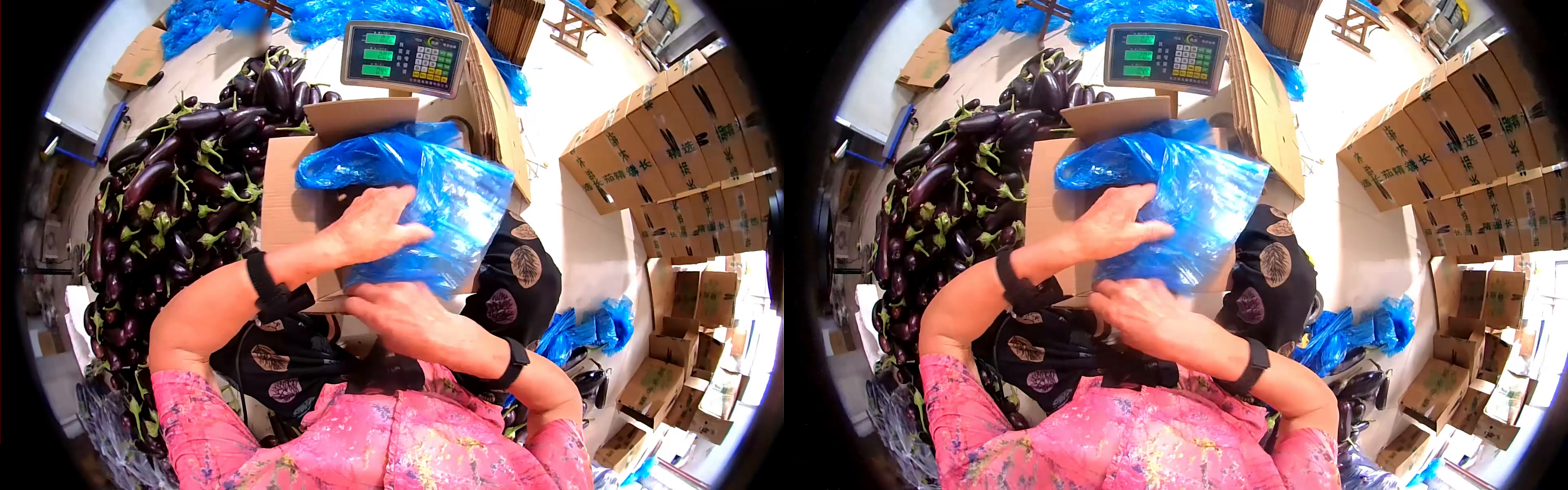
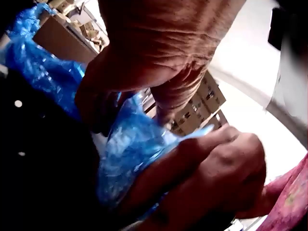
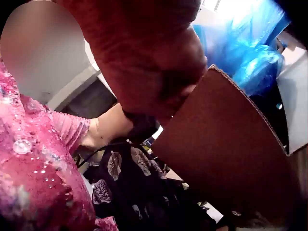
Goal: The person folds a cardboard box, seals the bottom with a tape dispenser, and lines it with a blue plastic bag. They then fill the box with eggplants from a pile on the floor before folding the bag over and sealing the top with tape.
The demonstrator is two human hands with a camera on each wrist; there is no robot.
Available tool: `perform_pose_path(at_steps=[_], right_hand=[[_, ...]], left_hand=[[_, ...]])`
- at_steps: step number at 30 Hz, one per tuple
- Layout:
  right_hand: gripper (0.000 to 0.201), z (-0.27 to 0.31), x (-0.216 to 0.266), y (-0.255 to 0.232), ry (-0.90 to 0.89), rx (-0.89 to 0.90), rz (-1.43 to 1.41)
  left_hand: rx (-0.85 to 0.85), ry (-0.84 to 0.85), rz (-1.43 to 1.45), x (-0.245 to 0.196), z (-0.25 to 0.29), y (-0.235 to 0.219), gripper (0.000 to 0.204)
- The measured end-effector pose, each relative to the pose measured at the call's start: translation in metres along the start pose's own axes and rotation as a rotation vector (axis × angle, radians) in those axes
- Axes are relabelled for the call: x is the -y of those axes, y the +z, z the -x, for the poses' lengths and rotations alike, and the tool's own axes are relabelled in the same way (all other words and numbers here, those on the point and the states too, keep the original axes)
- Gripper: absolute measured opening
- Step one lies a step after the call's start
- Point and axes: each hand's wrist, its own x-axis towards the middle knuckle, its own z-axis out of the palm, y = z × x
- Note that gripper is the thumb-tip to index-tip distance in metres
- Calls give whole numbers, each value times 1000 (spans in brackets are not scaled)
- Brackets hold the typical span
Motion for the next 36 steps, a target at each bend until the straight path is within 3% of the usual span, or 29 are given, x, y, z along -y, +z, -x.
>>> perform_pose_path(at_steps=[2,4,5,6,8,10,11,12,14,17,20,21,22,24,25,26,27,28,30,32,33,36], right_hand=[[45,-1,13,-7,-42,-45,20],[45,5,27,-17,-68,-66,63],[36,13,31,-28,-65,-90,22],[32,25,24,-32,-18,-166,-72],[25,54,6,-39,74,-310,-253],[23,71,-8,-45,484,-413,-535],[31,76,-10,-52,740,-391,-723],[42,79,-20,-51,774,-410,-942],[50,78,-26,-47,776,-468,-1229],[58,66,-27,-41,677,-570,-1325],[53,42,-32,-55,619,-690,-1598],[49,40,-34,-63,574,-640,-1750],[47,36,-40,-58,529,-704,-1714],[44,19,-48,-45,441,-817,-1645],[35,18,-47,-50,461,-865,-1696],[26,19,-43,-59,489,-871,-1574],[24,21,-52,-61,493,-848,-1487],[22,21,-59,-63,495,-828,-1399],[22,18,-58,-66,498,-817,-1205],[22,8,-48,-68,472,-784,-1088],[27,6,-50,-64,473,-727,-1076],[37,-11,-38,-59,430,-639,-1063]], left_hand=[[-5,66,97,31,-7,14,29],[175,-114,370,44,-5,4,33],[282,-151,771,40,5,-9,35],[296,-283,915,36,9,-18,35],[287,-331,1042,21,20,-40,33],[229,-324,1128,10,28,-51,34],[199,-320,1171,8,32,-54,34],[185,-319,1209,8,35,-54,34],[160,-309,1280,5,39,-56,35],[201,-301,1227,-10,47,-59,37],[234,-317,1234,-15,60,-53,38],[253,-313,1252,-17,65,-49,38],[270,-310,1270,-18,70,-47,39],[352,-306,955,-14,82,-45,35],[386,-308,801,-12,89,-45,34],[419,-311,647,-9,94,-45,34],[466,-220,165,-14,96,-55,34],[349,-110,108,-13,102,-53,34],[347,-52,-289,-18,106,-65,30],[68,3,-157,-13,103,-70,29],[-60,-75,15,-21,97,-76,31],[-171,-117,362,-22,76,-74,35]])
